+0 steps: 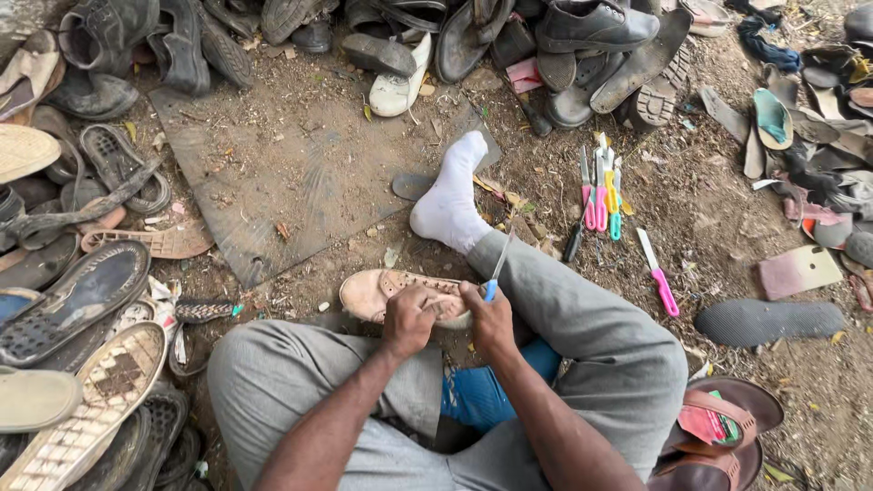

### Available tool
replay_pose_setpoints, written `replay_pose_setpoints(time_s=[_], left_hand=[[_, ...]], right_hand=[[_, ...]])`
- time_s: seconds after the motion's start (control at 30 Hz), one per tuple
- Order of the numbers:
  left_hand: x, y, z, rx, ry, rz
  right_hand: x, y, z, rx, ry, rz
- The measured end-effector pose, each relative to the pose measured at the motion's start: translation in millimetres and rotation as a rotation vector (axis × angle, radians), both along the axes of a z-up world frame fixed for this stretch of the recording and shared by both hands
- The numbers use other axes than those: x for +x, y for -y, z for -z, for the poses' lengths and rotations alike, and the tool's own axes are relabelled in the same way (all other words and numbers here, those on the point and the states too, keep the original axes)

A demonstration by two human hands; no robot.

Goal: The person uses a small blade to trim material from a shoe sole and uses a needle and thread to stitch the upper portion of various sandals and shoes back together by hand while sitting on the ground.

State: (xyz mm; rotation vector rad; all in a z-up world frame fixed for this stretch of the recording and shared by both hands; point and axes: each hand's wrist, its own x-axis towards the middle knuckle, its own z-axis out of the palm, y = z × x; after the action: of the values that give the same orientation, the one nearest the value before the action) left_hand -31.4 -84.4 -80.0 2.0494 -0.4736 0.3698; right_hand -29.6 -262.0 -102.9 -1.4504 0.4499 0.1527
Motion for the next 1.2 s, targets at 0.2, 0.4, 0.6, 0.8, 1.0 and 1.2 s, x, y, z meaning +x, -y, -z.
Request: replay_pose_setpoints(time_s=[0.2, 0.4, 0.6, 0.8, 1.0, 1.2], left_hand=[[34.7, -40.6, -52.4, -1.534, -0.645, -0.55], [82.0, -108.8, -50.6, -1.235, -0.829, -0.977], [107.6, -189.0, -3.9, -1.236, -0.627, -1.299], [140.9, -267.3, 30.8, -0.938, -0.263, -1.482], [142.5, -168.6, 8.4, -1.47, -0.358, -0.801], [111.9, -140.5, -12.3, -1.557, -0.449, -0.571]], right_hand=[[-63.7, -20.9, 34.9, -0.097, 0.105, 0.052], [-56.9, -8.7, 25.2, -0.125, -0.099, 0.007], [-79.2, 3.9, -20.8, -0.376, 0.072, -0.151], [-142.2, 116.0, -33.5, -0.316, -0.122, 0.043], [-71.5, 88.7, -102.8, 0.091, -0.194, 0.463], [30.7, -52.1, -169.4, 0.014, 0.127, 0.342]])
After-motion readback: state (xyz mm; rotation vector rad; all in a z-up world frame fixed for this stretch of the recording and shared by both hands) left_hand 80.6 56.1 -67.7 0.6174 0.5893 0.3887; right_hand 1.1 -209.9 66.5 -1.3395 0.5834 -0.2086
